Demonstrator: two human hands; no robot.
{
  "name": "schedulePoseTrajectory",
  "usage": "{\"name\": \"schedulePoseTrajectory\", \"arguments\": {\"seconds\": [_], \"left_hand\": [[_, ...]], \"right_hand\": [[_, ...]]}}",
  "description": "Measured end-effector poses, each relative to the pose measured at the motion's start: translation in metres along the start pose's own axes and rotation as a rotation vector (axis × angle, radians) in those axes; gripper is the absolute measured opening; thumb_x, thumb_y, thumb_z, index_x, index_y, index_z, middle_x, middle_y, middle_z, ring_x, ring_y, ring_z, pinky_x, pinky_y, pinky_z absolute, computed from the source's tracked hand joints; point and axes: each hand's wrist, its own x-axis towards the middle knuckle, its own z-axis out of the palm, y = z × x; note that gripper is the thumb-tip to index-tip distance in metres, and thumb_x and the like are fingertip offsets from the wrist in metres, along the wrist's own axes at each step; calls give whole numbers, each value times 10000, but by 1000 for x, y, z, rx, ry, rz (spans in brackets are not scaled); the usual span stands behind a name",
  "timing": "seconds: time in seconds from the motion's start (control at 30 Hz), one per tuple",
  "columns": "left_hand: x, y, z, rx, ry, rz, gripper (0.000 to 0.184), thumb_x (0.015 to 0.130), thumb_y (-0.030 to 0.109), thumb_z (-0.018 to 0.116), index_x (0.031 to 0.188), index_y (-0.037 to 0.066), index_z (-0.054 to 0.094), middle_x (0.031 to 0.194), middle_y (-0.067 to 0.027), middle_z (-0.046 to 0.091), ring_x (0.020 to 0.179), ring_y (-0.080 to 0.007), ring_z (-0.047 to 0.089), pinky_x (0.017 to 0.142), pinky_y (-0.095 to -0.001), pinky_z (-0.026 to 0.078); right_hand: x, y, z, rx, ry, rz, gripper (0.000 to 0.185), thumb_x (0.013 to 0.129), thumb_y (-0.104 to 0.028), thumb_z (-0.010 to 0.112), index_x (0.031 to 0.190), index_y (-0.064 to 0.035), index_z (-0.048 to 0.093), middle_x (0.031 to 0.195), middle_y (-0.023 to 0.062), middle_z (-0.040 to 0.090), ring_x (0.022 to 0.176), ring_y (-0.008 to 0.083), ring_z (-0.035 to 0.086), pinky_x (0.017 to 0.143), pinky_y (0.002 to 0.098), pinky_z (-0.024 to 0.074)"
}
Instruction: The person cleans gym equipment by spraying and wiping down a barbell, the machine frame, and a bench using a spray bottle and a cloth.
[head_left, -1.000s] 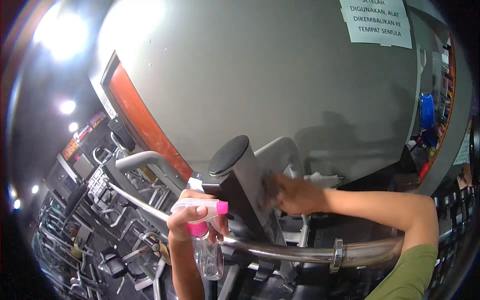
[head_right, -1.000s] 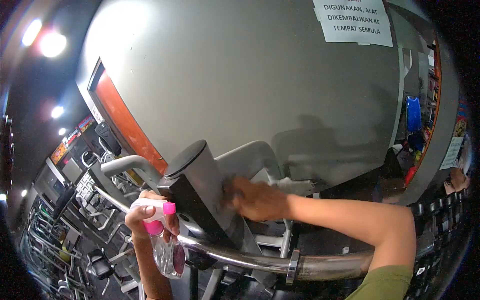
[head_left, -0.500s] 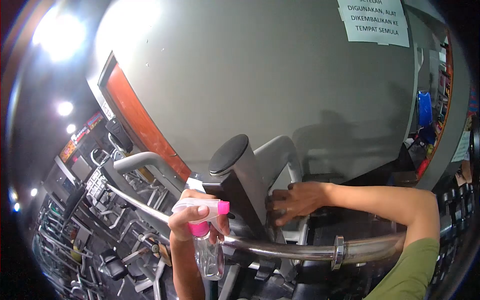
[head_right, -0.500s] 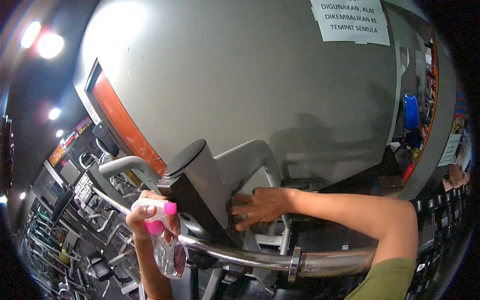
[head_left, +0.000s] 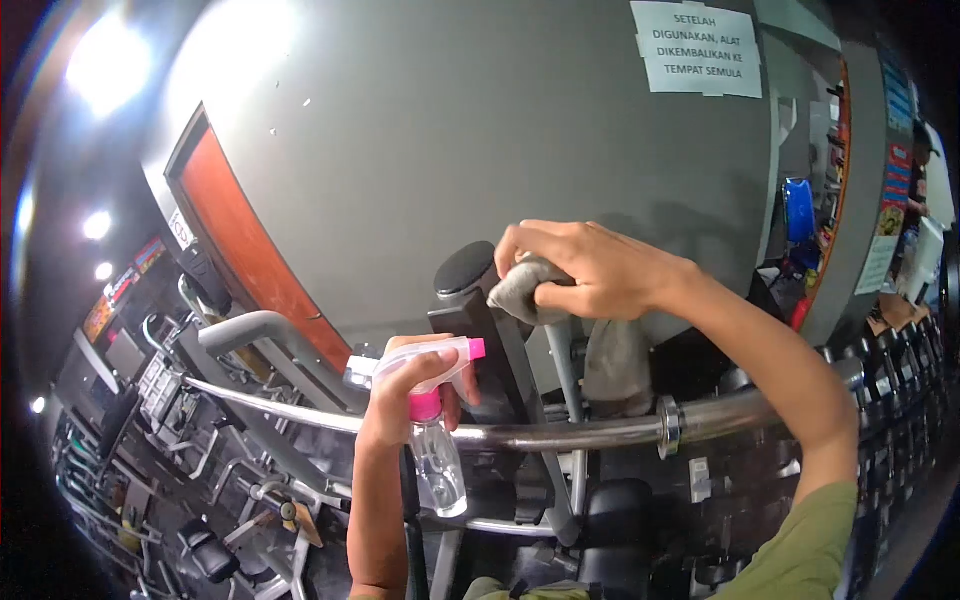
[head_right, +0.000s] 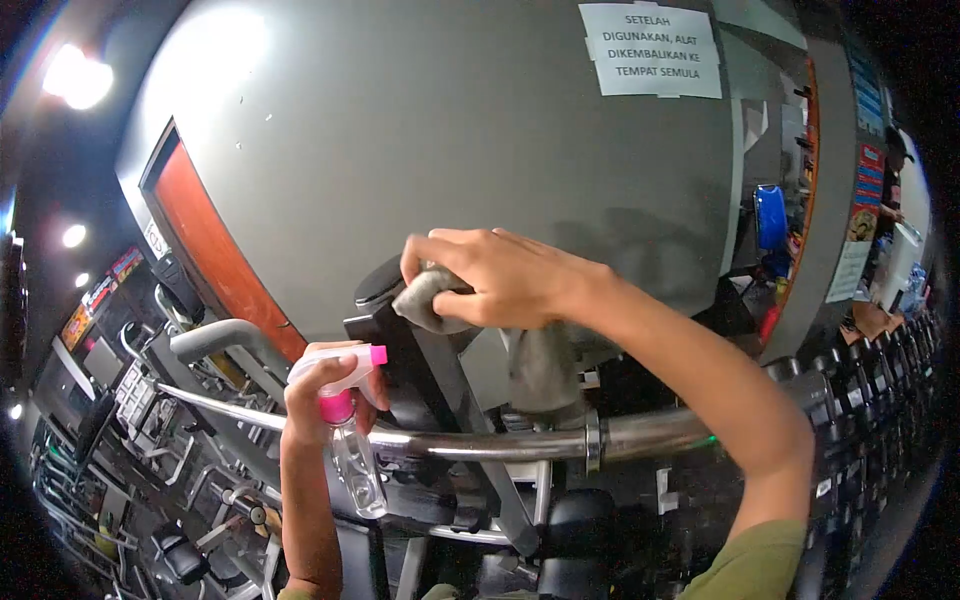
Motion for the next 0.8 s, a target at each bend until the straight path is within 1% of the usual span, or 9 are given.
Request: {"name": "schedulePoseTrajectory", "arguments": {"seconds": [0.13, 0.3, 0.33, 0.5, 0.6, 0.63, 0.73, 0.77, 0.8], "left_hand": [[-23, 7, 7, 119, 18, -49, 402, 917, 340, 601, 810, -42, 665, 721, -113, 665, 482, -181, 606, 454, -275, 467], [-62, 1, 14, 183, 14, -69, 379, 946, 305, 587, 848, -52, 671, 733, -90, 666, 545, -165, 631, 479, -280, 494], [-69, -3, 16, 197, 12, -74, 370, 947, 299, 589, 850, -48, 671, 735, -87, 667, 556, -163, 636, 483, -280, 498], [-104, -31, 26, 209, 45, -46, 354, 955, 299, 673, 829, -31, 689, 710, -74, 668, 560, -115, 608, 494, -260, 498], [-128, -60, 35, 255, 81, -20, 392, 969, 326, 674, 801, -28, 678, 677, -59, 651, 532, -93, 590, 491, -248, 476], [-132, -74, 36, 215, 90, -25, 403, 978, 327, 672, 788, -29, 667, 675, -58, 647, 529, -91, 589, 487, -248, 470], [-139, -100, 47, 207, 115, -11, 400, 985, 309, 671, 752, -13, 632, 653, -35, 617, 510, -90, 570, 478, -249, 466], [-139, -107, 50, 226, 120, -29, 392, 977, 298, 679, 742, -8, 614, 638, -40, 598, 516, -94, 569, 484, -263, 463], [-138, -113, 53, 246, 127, -46, 386, 969, 287, 686, 732, -4, 596, 623, -45, 580, 523, -98, 568, 490, -276, 460]], "right_hand": [[-12, -53, 6, 269, 81, 278, 327, 887, -116, 566, 1202, -69, 488, 1009, 137, 657, 868, 234, 617, 817, 384, 490], [-42, -81, 60, 609, 200, 223, 287, 947, -52, 531, 1230, -35, 487, 1032, 72, 626, 997, 129, 573, 923, 314, 465], [-50, -79, 82, 674, 260, 151, 303, 966, -122, 575, 1245, -58, 478, 951, 138, 676, 844, 205, 658, 807, 365, 504], [-99, -102, 169, 608, 435, 320, 343, 920, -113, 587, 1246, -55, 497, 1040, 116, 630, 980, 224, 629, 936, 370, 483], [-131, -103, 224, 813, 618, 299, 373, 917, -93, 572, 1280, -50, 493, 1112, 86, 604, 1056, 181, 594, 973, 345, 461], [-142, -108, 232, 856, 613, 445, 375, 929, -95, 569, 1292, -47, 490, 1145, 73, 578, 1095, 157, 565, 994, 329, 442], [-162, -97, 276, 900, 807, 573, 391, 892, -21, 534, 1278, -58, 483, 1135, 16, 530, 1064, 112, 515, 980, 283, 418], [-167, -92, 288, 915, 823, 634, 371, 914, -38, 543, 1279, -68, 485, 1124, 15, 528, 1060, 111, 514, 965, 277, 425], [-174, -81, 305, 971, 831, 700, 371, 962, -128, 580, 1310, -51, 479, 1217, 91, 590, 1129, 175, 567, 1000, 342, 440]]}}
